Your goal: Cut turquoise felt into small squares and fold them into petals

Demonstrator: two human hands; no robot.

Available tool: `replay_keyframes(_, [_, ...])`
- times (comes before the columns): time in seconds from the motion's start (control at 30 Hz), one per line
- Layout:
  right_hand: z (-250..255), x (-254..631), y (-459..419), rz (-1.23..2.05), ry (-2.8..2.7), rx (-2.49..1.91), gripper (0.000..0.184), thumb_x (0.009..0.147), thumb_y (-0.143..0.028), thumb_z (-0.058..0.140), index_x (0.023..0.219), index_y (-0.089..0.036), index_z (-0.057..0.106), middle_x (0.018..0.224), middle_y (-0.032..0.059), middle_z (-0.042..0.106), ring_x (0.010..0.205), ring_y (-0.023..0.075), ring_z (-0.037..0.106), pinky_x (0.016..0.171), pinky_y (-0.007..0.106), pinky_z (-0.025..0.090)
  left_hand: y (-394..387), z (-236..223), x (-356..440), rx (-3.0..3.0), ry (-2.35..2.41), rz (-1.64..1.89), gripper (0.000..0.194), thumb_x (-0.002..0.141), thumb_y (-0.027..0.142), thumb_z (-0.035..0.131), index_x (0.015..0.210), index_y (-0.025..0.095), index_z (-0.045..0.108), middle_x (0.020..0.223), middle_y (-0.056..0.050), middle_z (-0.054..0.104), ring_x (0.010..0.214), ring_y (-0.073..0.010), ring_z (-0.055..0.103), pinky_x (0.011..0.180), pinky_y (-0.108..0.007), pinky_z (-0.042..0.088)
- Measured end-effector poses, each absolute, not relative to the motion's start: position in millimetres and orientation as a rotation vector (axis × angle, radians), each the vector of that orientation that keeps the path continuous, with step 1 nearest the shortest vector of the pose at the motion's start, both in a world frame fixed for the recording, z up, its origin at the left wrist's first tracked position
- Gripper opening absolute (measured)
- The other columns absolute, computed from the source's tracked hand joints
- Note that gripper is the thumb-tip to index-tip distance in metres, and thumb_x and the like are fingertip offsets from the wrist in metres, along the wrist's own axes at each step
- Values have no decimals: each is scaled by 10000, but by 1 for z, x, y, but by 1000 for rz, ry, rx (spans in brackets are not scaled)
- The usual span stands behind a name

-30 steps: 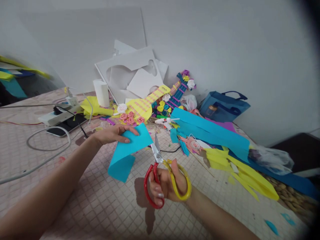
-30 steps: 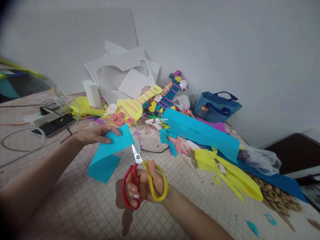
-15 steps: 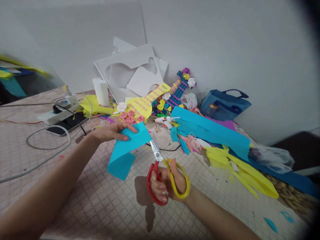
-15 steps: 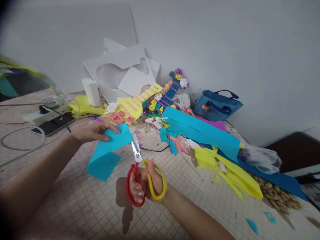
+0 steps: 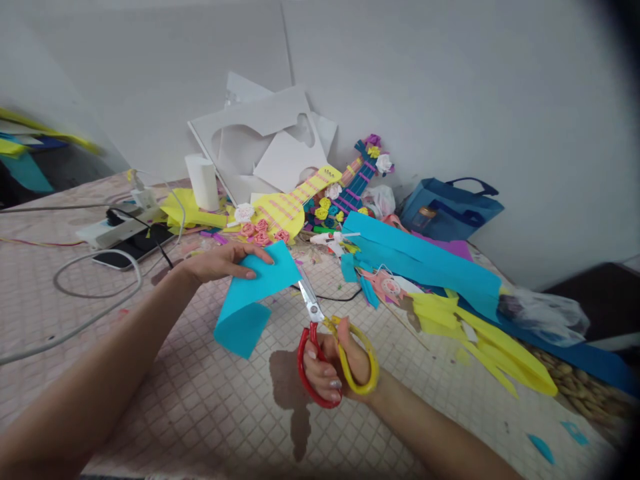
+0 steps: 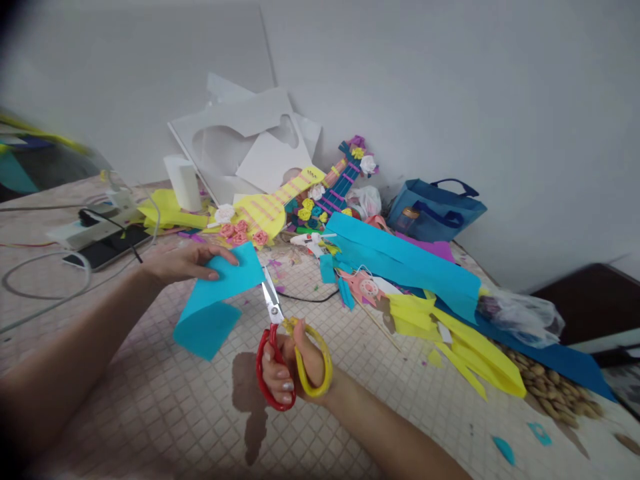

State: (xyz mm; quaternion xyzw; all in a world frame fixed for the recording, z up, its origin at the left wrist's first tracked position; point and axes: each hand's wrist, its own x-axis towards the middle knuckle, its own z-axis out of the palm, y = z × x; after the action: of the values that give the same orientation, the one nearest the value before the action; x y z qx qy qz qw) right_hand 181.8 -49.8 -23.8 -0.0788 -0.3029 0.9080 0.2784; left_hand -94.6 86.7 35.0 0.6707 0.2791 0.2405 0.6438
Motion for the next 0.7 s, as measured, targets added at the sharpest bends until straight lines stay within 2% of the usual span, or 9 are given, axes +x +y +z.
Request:
replay_keyframes(0.3, [-32,184,-48,2488,-781,-152,609,767,-741,352,818,-152,499,516,-76,384,360,41,287,317,147,346,87,38,-95,1570,626,545,331,698,244,753,1011,195,656,917,-17,638,693,-82,566,607,-158,453])
replay_keyframes(0.5, [-31,182,-51,2445,-844,-233,737,764,-787,212,902,-130,517,608,-9,474,474,99,447,354,211,420,87,37,-96,1609,644,524,343,706,256,742,1035,210,655,1008,-34,636,795,-123,592,674,-199,464])
replay_keyframes(0.7, [-29,180,-53,2461,-899,-241,804,723,-824,158,917,-125,506,637,2,469,513,111,460,369,217,414,87,35,-95,1689,619,548,334,704,251,743,1025,203,665,1056,-43,622,824,-129,578,679,-195,464])
